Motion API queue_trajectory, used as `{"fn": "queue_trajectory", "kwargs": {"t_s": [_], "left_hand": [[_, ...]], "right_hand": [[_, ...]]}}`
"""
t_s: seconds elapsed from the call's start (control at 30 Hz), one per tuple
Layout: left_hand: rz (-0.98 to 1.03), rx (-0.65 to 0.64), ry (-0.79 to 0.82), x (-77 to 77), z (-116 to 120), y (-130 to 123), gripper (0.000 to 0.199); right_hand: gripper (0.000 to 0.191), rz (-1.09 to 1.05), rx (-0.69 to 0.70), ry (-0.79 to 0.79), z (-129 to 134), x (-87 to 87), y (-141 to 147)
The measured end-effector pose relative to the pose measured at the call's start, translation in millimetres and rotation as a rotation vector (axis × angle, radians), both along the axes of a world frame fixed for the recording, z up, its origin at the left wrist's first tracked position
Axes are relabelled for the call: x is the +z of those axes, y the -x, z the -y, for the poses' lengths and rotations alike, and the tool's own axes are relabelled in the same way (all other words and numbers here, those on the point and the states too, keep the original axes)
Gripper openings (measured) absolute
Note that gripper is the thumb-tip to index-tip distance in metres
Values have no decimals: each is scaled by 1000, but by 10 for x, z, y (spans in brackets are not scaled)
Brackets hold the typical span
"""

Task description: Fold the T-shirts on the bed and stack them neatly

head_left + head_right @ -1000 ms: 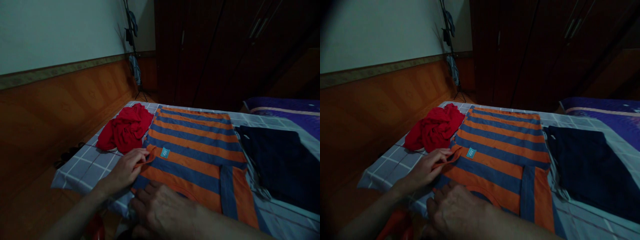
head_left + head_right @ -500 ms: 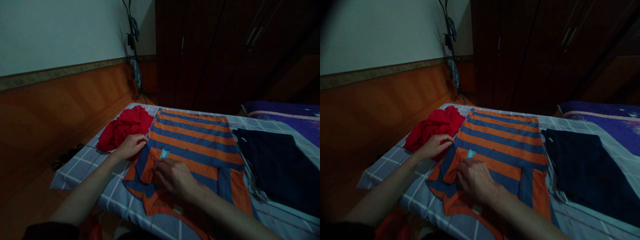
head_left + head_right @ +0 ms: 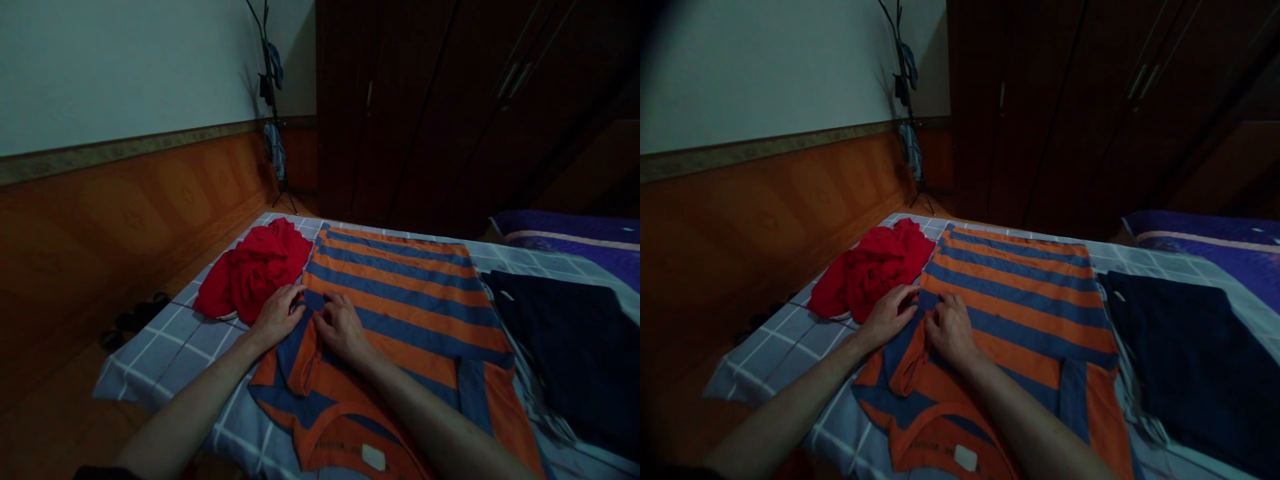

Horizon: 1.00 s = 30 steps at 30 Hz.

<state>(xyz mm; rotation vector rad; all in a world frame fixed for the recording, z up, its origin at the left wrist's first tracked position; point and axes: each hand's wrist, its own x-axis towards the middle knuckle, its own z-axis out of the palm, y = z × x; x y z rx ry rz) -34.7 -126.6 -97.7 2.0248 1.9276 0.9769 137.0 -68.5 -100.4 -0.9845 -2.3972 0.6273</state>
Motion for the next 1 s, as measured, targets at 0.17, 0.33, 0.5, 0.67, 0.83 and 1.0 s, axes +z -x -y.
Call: {"fn": "queue_trajectory", "kwargs": {"t_s": [0.17,0.33,0.5,0.67,0.83,1.0], "left_hand": [[-77,-161,26,1,10,42,54],[-14,-245,24,14,-45,67,63],[-76,-199,30,48,-149,126,42],[-209,-144,6,21,-145,121,45],[-191,49,-39,92,-42,50,29],[-267,150,317,322,163,135,35]], "right_hand": [[12,-186,-64,75,-3,2,-58],[13,-252,-1,156,51,63,-37],[16,-147,-49,83,67,53,-7],[14,-56,-80,-75,20,16,-10],[13,44,-34,-133,35,21,-30],[14,16,-32,-128,35,-8,-36]]}}
